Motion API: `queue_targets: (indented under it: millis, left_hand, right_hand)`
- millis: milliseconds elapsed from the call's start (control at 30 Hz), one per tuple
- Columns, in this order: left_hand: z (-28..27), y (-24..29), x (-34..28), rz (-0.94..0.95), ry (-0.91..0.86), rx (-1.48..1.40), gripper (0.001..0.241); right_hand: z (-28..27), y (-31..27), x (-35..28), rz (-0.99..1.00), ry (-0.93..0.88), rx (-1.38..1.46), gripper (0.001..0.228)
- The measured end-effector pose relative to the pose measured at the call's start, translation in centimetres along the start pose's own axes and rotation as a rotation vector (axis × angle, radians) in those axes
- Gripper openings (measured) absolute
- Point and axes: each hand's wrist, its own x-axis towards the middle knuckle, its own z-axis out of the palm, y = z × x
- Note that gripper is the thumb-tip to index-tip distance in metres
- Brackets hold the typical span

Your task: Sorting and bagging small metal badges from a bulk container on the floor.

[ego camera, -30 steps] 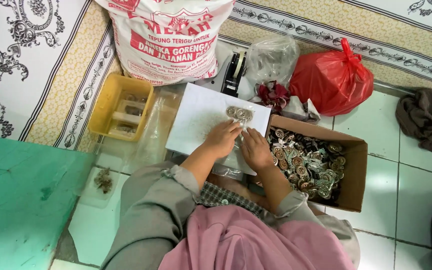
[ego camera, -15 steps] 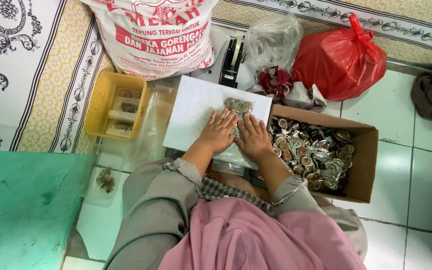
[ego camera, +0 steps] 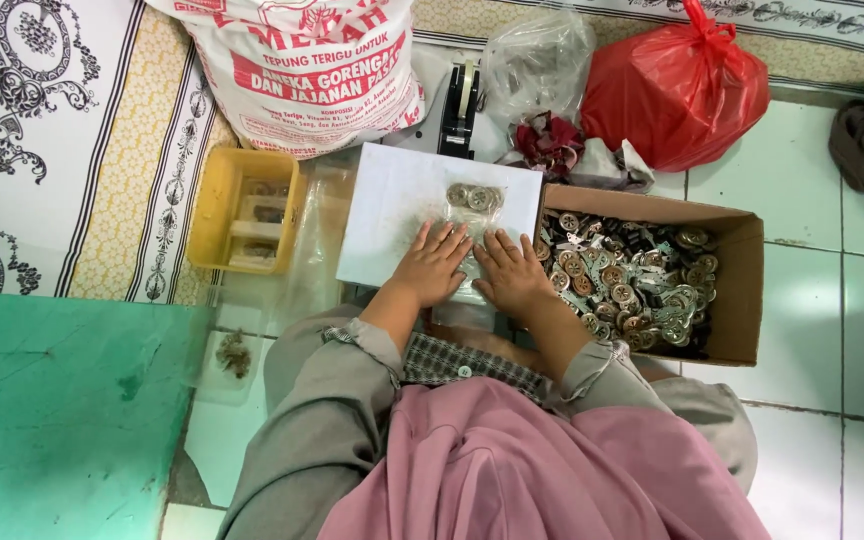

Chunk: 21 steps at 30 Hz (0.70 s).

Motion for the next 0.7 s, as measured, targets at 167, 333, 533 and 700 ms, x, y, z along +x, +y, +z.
queue_targets:
  millis: [167, 333, 533, 700]
  left_hand:
    - [0.3, 0.0, 0.2, -0.007, -0.018, 0.024, 0.071]
    - [0.6, 0.0, 0.1, -0.011, -0.048, 0.031, 0.070]
    - [0.6, 0.6, -2.7, 0.130, 0.015, 0.029, 0.067]
    - [-0.8, 0.7, -6.7, 0.170, -0.073, 0.035, 0.104]
  right_hand:
    - [-0.2, -1.6, -3.8, -0.071, -0.025, 0.002, 0.088]
    - [-1.8, -3.1, -6.7, -0.111, -0.076, 0.083, 0.102]
    - [-0.5, -3.3, -7.1, -0.087, -0.016, 0.124, 0.091]
    - [0.4, -3.7, -7.3, -0.072, 0.020, 0.079, 0.087]
